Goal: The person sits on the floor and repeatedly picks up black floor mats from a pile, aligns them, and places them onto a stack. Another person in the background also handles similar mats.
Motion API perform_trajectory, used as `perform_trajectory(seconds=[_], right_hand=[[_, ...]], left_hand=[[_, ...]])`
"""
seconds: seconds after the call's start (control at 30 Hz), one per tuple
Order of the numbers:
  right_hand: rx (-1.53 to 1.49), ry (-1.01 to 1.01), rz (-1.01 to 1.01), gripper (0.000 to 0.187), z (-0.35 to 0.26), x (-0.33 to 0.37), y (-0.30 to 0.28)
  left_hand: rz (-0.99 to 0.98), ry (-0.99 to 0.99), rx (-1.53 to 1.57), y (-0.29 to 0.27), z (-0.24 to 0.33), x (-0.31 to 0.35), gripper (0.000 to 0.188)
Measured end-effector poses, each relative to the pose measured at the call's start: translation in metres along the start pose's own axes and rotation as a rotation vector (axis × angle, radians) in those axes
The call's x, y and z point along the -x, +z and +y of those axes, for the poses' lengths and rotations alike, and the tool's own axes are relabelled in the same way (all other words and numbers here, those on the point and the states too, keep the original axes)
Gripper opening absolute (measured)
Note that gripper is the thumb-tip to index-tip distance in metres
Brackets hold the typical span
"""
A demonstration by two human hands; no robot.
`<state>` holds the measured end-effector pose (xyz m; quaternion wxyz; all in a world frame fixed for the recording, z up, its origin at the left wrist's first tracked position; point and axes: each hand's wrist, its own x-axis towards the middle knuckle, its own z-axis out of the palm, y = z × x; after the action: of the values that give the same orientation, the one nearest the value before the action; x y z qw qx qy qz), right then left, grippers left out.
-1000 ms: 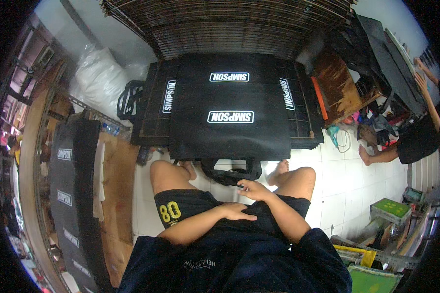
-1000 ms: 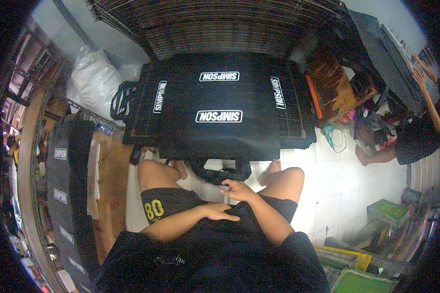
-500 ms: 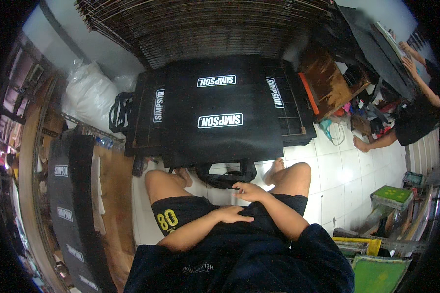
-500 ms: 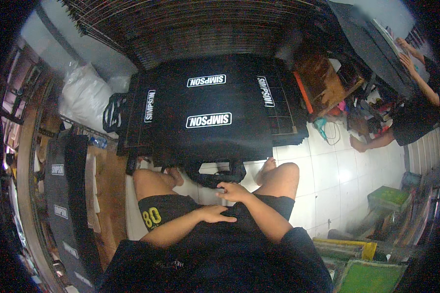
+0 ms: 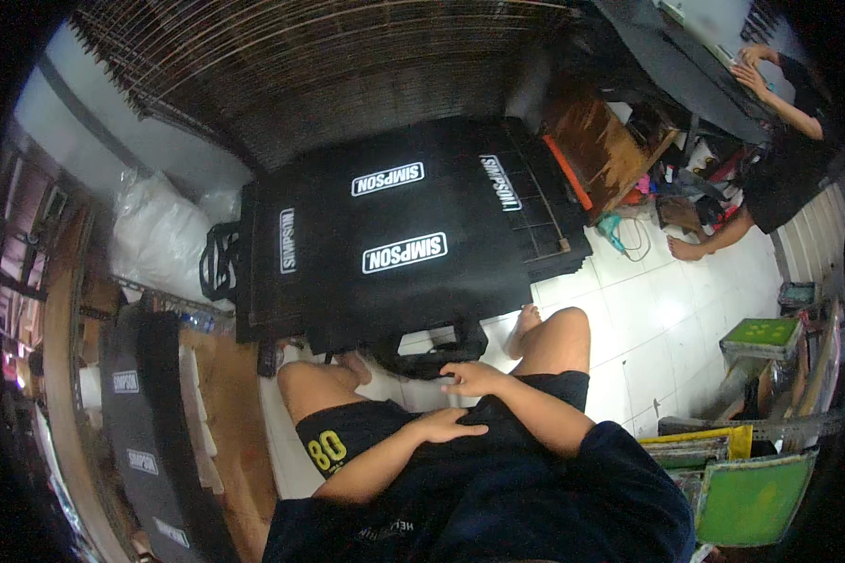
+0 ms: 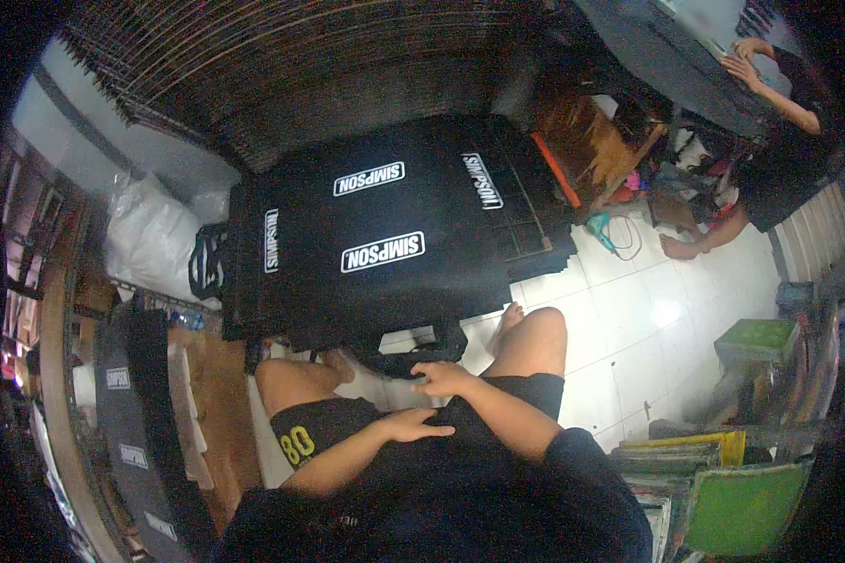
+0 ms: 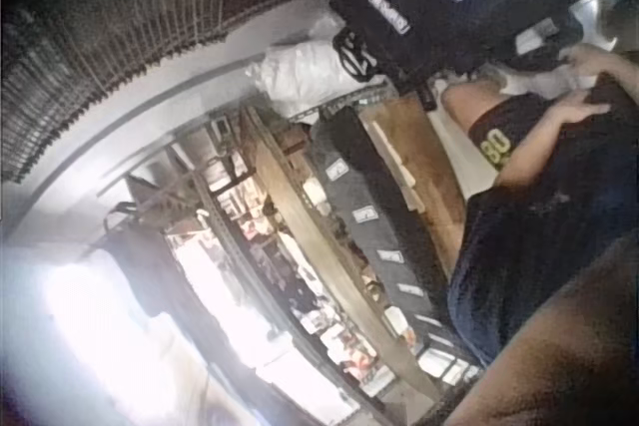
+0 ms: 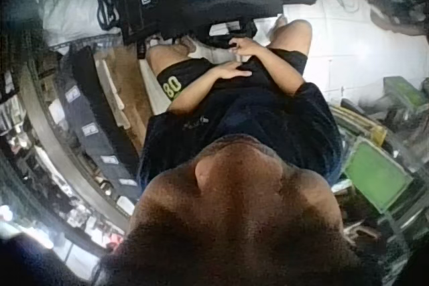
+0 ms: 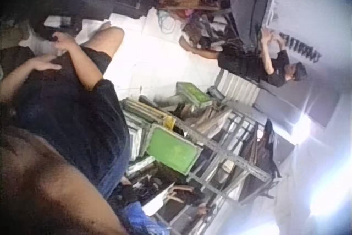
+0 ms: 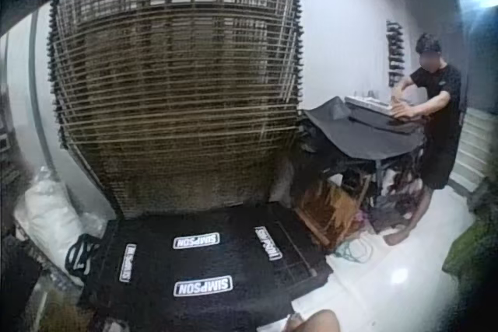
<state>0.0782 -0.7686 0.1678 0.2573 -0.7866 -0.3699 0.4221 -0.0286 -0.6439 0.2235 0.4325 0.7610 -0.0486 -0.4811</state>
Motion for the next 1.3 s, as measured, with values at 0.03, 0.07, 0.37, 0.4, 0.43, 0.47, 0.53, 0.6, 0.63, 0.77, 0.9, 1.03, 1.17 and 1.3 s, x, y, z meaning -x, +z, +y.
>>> perform_trajectory(seconds=[0.03,0.07,0.37,0.4,0.43,0.47,0.53,0.6,0.63,0.77,0.9,1.03,1.17,1.3], right_hand=[[-0.07,0.008,-0.011,0.055,-0.002,-0.002,0.001],[-0.119,-0.01,-0.005,0.055,0.0,-0.007,0.004],[0.014,-0.013,0.004,0.054,-0.002,-0.003,0.003],[0.012,-0.004,0.0,0.054,0.004,-0.002,0.005],[-0.029,0.002,-0.007,0.054,0.004,-0.002,0.005],[-0.069,0.007,-0.016,0.054,0.004,-0.002,0.004],[-0.033,-0.007,0.016,0.054,0.006,-0.001,0.006],[-0.002,-0.014,0.034,0.054,0.009,-0.002,0.002],[0.01,-0.024,0.026,0.054,0.004,-0.004,0.002],[-0.038,-0.078,0.022,0.053,0.012,-0.012,0.006],[-0.196,-0.036,-0.027,0.058,0.01,-0.007,0.005],[-0.183,-0.064,0.026,0.049,0.03,-0.007,0.008],[-0.223,0.054,-0.007,0.044,-0.004,0.005,-0.001],[-0.086,-0.027,0.022,0.041,0.028,-0.01,0.003]], left_hand=[[-0.017,0.01,0.02,0.003,-0.01,-0.007,0.099],[-0.035,0.026,0.035,0.01,-0.026,-0.018,0.101],[-0.033,-0.046,-0.05,0.004,-0.008,-0.011,0.106],[-0.022,-0.049,-0.066,0.005,-0.004,-0.01,0.105],[-0.067,-0.043,0.002,-0.001,0.012,0.002,0.102],[-0.05,-0.023,-0.007,0.0,0.008,-0.002,0.101],[-0.015,0.02,-0.018,0.004,0.005,-0.007,0.099],[-0.045,-0.051,-0.047,-0.002,0.018,-0.002,0.102],[-0.04,-0.048,-0.061,0.0,0.006,-0.006,0.103],[-0.007,0.073,0.014,0.015,-0.041,-0.036,0.107],[0.013,-0.003,0.016,0.004,-0.009,0.0,0.108],[0.056,0.056,-0.004,0.01,-0.018,-0.006,0.105],[0.13,0.06,0.003,0.022,-0.031,-0.017,0.103],[0.146,0.075,-0.005,0.017,-0.025,-0.015,0.101]])
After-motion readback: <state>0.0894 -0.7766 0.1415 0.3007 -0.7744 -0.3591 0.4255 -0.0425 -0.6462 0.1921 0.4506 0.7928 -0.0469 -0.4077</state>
